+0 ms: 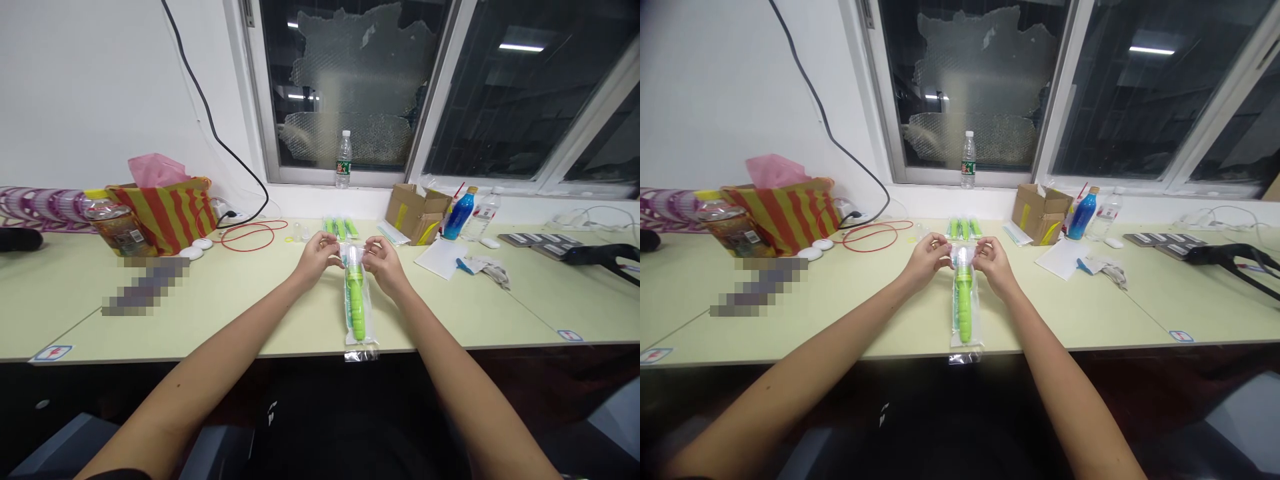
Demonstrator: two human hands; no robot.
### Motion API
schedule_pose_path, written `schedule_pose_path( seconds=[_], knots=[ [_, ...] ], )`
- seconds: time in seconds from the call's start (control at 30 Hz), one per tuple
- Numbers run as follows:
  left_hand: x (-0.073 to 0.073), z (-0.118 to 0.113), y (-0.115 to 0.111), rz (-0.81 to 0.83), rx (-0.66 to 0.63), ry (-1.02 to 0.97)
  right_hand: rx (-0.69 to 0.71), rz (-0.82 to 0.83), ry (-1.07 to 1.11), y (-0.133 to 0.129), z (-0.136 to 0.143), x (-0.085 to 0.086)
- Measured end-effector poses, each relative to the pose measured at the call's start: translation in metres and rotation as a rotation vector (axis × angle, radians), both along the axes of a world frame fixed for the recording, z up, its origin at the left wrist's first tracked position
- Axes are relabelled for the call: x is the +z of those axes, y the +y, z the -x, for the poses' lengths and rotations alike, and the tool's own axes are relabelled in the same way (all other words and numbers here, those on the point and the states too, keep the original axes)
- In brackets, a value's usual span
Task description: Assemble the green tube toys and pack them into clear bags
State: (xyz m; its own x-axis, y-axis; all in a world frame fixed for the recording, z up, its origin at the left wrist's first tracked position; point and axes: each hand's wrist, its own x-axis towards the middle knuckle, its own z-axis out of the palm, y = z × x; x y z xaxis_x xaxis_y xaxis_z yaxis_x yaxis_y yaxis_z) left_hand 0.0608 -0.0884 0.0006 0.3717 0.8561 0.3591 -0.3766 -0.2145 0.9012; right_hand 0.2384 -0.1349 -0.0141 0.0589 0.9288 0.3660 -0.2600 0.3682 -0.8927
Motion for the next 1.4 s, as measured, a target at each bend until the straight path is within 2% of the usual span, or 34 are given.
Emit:
schedule_pose_path(
  seconds=[0.17,0.47,0.6,0.77,0.97,1.23,1.3,1.4],
  knots=[
    [0.000,0.002,-0.003,-0.168,-0.054,0.087,-0.071,-0.003,-0.013,0.002,-0.001,-0.002],
    [-0.006,0.004,-0.004,-0.490,0.087,0.283,-0.064,-0.024,0.014,0.004,0.001,-0.003],
    [-0.006,0.006,-0.003,-0.569,0.179,0.304,-0.053,-0.029,0.002,0.007,0.001,-0.007],
    [-0.005,0.005,-0.003,-0.491,0.254,0.266,0.032,0.000,-0.070,0.006,0.003,-0.009],
    [-0.007,0.001,-0.006,-0.301,0.248,0.239,0.144,0.173,-0.118,0.000,0.009,-0.005],
    [-0.008,-0.004,0.007,-0.163,0.393,0.148,0.135,0.088,-0.134,-0.002,0.013,-0.004],
    [-0.007,-0.004,0.008,-0.144,0.390,0.130,0.135,0.092,-0.130,-0.002,0.013,-0.005],
    [-0.005,-0.004,0.006,-0.202,0.322,0.097,0.106,0.114,-0.112,-0.001,0.014,-0.007]
  ],
)
